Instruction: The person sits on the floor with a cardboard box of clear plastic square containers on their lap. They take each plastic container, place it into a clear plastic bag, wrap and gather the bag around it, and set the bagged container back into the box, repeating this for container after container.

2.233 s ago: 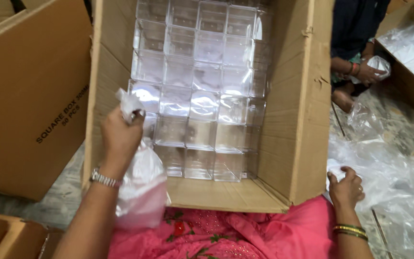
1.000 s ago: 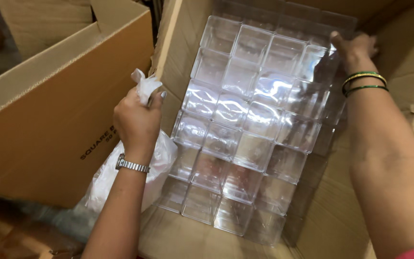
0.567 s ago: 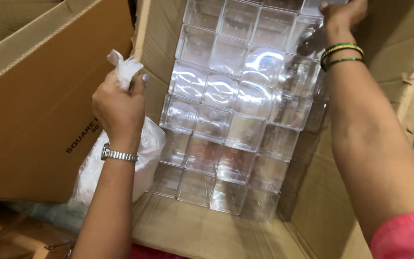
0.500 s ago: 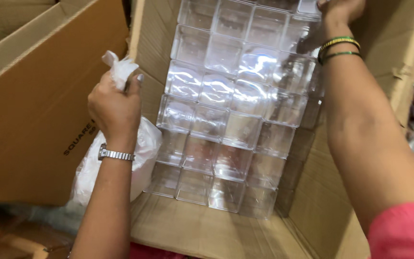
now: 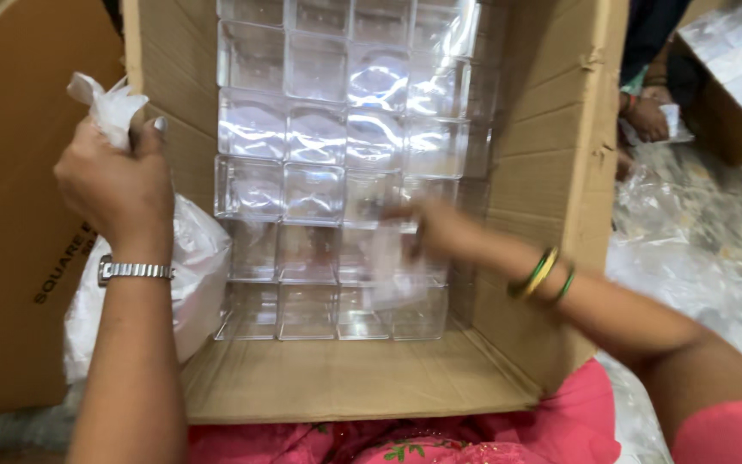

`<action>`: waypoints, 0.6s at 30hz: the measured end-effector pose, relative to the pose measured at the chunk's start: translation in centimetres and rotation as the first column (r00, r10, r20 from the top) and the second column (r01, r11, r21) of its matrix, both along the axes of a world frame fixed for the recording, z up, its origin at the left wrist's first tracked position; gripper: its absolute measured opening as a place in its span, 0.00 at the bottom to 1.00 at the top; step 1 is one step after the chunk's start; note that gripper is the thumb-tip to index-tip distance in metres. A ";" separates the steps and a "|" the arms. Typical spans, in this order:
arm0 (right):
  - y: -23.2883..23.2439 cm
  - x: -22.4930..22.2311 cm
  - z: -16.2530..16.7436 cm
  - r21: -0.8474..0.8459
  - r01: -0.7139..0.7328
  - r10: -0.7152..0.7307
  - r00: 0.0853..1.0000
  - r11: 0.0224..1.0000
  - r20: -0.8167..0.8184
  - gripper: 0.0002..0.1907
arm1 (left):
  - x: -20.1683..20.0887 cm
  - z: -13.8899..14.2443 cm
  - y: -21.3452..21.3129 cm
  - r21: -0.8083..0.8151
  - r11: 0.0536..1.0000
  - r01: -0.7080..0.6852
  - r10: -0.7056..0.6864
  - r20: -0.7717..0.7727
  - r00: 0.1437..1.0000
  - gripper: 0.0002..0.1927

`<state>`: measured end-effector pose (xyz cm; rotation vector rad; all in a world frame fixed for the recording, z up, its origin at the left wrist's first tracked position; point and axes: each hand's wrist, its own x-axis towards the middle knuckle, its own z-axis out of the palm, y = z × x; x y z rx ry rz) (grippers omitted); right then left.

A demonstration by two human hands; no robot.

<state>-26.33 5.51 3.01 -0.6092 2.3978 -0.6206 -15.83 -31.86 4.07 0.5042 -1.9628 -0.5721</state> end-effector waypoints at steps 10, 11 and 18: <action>-1.4 -3.8 -0.6 0.088 -0.054 0.079 0.944 0.995 -0.321 0.19 | 0.2 0.0 -0.1 -0.028 1.000 -0.002 0.002 0.022 1.000 0.11; -1.4 -7.5 1.2 0.051 0.229 -0.203 0.929 0.972 -0.311 0.18 | 0.2 -0.1 -0.1 -0.053 0.999 -0.005 0.006 0.017 1.000 0.11; -2.8 -23.2 9.3 -0.248 0.014 -0.235 0.380 0.969 -0.895 0.40 | -0.5 0.1 0.3 -0.077 0.996 -0.050 0.052 0.027 0.998 0.12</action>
